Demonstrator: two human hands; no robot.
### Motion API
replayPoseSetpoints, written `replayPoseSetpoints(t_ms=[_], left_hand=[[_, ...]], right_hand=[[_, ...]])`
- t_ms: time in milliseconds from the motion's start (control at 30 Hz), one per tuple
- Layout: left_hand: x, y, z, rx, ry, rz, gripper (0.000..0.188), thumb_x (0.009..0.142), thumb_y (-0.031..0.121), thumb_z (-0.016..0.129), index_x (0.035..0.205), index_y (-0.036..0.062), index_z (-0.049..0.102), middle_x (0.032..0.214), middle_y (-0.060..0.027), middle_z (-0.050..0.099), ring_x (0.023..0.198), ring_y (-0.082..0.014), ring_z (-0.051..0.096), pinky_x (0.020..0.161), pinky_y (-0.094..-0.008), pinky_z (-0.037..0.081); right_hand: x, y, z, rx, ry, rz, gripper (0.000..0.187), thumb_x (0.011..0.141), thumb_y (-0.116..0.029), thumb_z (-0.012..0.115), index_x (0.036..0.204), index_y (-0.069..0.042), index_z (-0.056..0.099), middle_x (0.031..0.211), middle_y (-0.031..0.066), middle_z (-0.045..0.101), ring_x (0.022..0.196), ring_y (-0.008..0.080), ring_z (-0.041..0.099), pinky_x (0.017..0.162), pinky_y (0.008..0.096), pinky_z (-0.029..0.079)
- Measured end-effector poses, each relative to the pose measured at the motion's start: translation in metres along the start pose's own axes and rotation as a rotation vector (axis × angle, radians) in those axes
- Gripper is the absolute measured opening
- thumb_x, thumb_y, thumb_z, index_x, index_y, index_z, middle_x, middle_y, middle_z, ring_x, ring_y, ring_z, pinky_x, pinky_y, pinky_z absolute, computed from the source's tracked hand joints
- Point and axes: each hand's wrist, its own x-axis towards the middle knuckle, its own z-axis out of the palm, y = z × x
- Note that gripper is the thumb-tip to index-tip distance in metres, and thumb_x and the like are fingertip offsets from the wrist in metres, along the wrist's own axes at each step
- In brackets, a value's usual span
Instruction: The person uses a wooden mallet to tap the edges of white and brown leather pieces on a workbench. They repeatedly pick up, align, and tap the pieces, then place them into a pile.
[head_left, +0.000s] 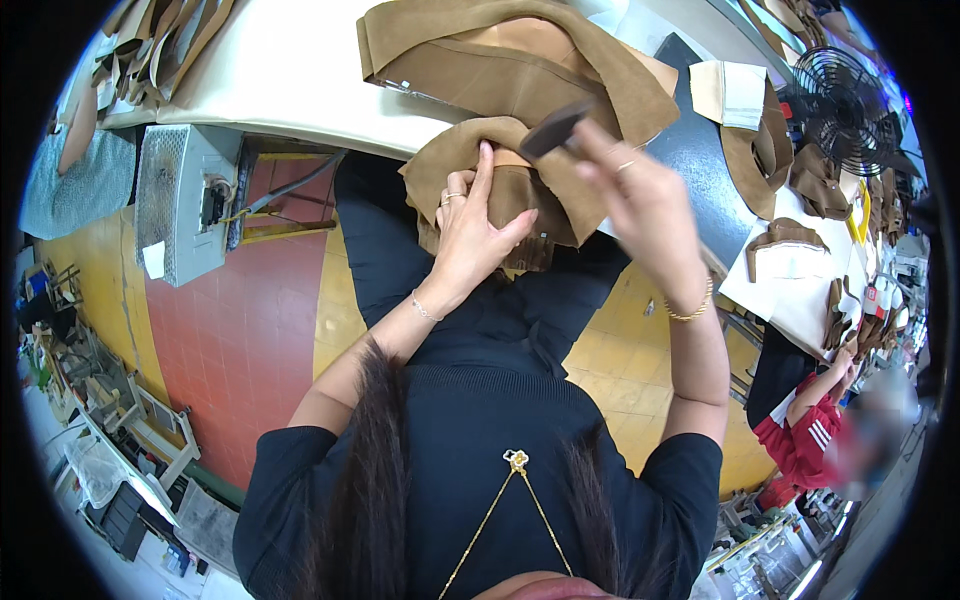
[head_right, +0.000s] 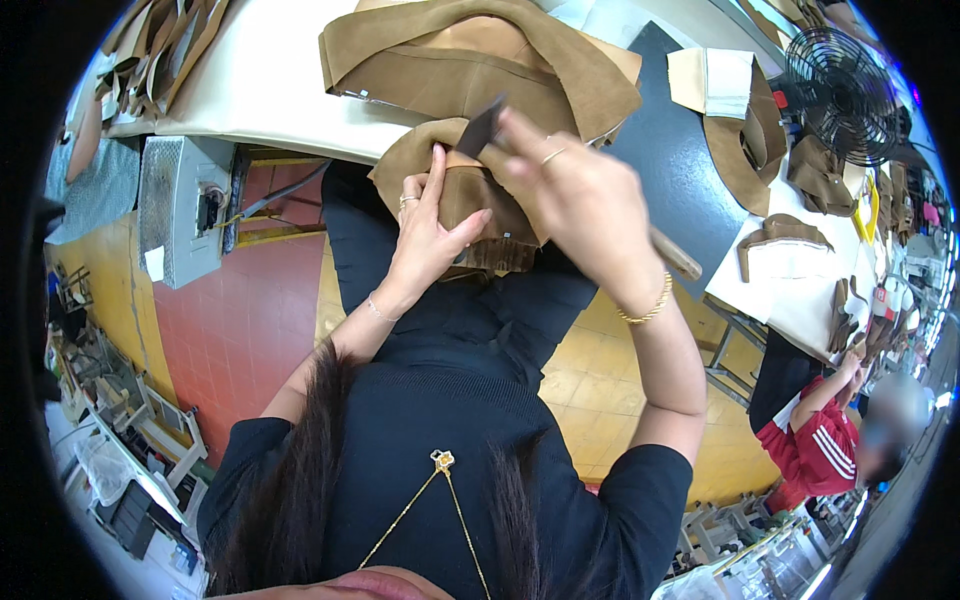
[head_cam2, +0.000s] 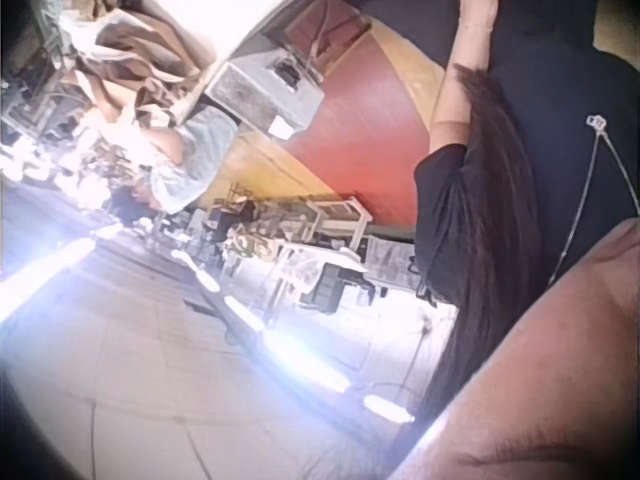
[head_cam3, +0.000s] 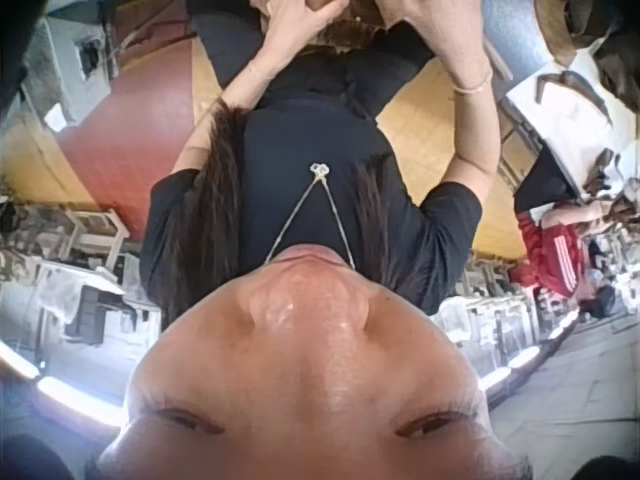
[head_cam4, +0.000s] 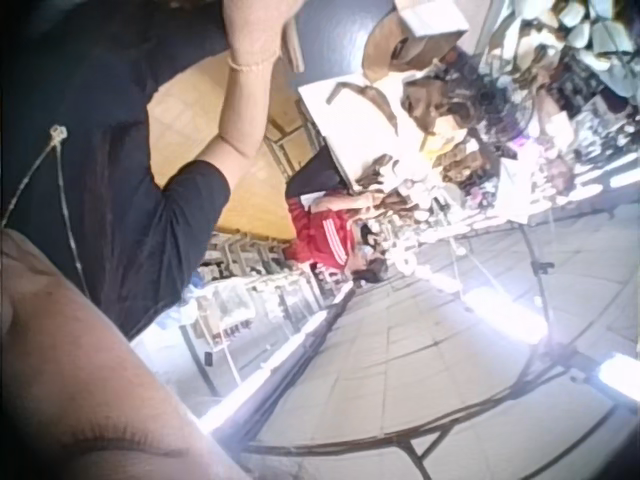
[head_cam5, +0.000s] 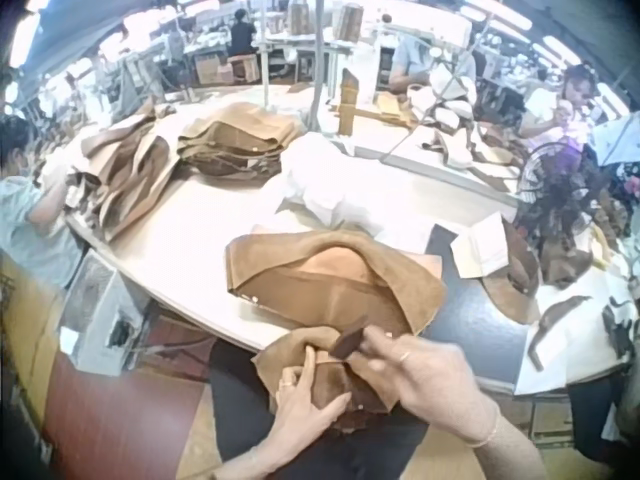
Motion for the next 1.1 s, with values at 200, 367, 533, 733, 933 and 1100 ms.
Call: replayPoseSetpoints(t_ms=[200,367,533,733,933,1100], left_hand=[[0.000,0.002,-0.001,-0.049,-0.013,-0.011,0.106,0.078,0.044,0.077,0.160,0.0124,0.017,0.129,-0.0185,0.042,0.118,-0.0365,0.043,0.105,-0.0463,0.032],[0.001,0.001,0.004,-0.034,-0.007,0.008,0.106,0.078,0.045,0.076,0.161,0.0137,0.017,0.127,-0.0166,0.042,0.118,-0.0349,0.043,0.104,-0.0467,0.032],[-0.002,0.000,0.002,-0.009,-0.004,-0.009,0.107,0.078,0.046,0.077,0.160,0.0115,0.017,0.126,-0.0165,0.043,0.117,-0.0349,0.043,0.103,-0.0465,0.033],[-0.007,-0.002,0.004,0.020,0.034,0.049,0.109,0.079,0.045,0.077,0.160,0.0066,0.015,0.130,-0.0181,0.042,0.119,-0.0371,0.042,0.103,-0.0483,0.032],[-0.018,-0.005,0.013,0.068,0.086,0.046,0.110,0.081,0.045,0.076,0.159,0.0021,0.011,0.136,-0.0193,0.040,0.122,-0.0372,0.040,0.104,-0.0490,0.031],[-0.019,-0.004,0.010,0.056,0.050,0.018,0.110,0.081,0.047,0.075,0.158,-0.0012,0.012,0.140,-0.0185,0.040,0.122,-0.0370,0.041,0.105,-0.0499,0.030]], right_hand=[[0.005,-0.026,0.005,-0.097,0.085,-0.018,0.042,0.089,-0.021,0.070,0.130,-0.022,0.066,0.083,0.0053,0.068,0.068,0.0258,0.068,0.057,0.0366,0.054],[-0.003,-0.020,0.021,-0.302,-0.232,0.004,0.043,0.089,-0.017,0.068,0.132,-0.021,0.065,0.080,0.0034,0.066,0.068,0.0245,0.067,0.058,0.0349,0.054],[0.001,-0.038,0.013,-0.139,0.063,-0.058,0.047,0.086,-0.015,0.069,0.132,-0.023,0.065,0.077,0.0037,0.063,0.066,0.0231,0.066,0.057,0.0357,0.054],[-0.013,-0.028,0.025,-0.326,-0.223,0.020,0.039,0.092,-0.025,0.066,0.130,-0.021,0.065,0.073,0.0073,0.057,0.062,0.0269,0.063,0.056,0.0392,0.051],[-0.014,-0.045,0.012,-0.109,0.116,-0.059,0.049,0.083,-0.012,0.070,0.131,-0.020,0.066,0.076,0.0043,0.060,0.063,0.0223,0.063,0.055,0.0356,0.051],[-0.027,-0.044,0.024,-0.370,-0.205,-0.020,0.050,0.083,-0.011,0.071,0.132,-0.020,0.065,0.074,0.0036,0.060,0.060,0.0213,0.061,0.056,0.0335,0.050]])
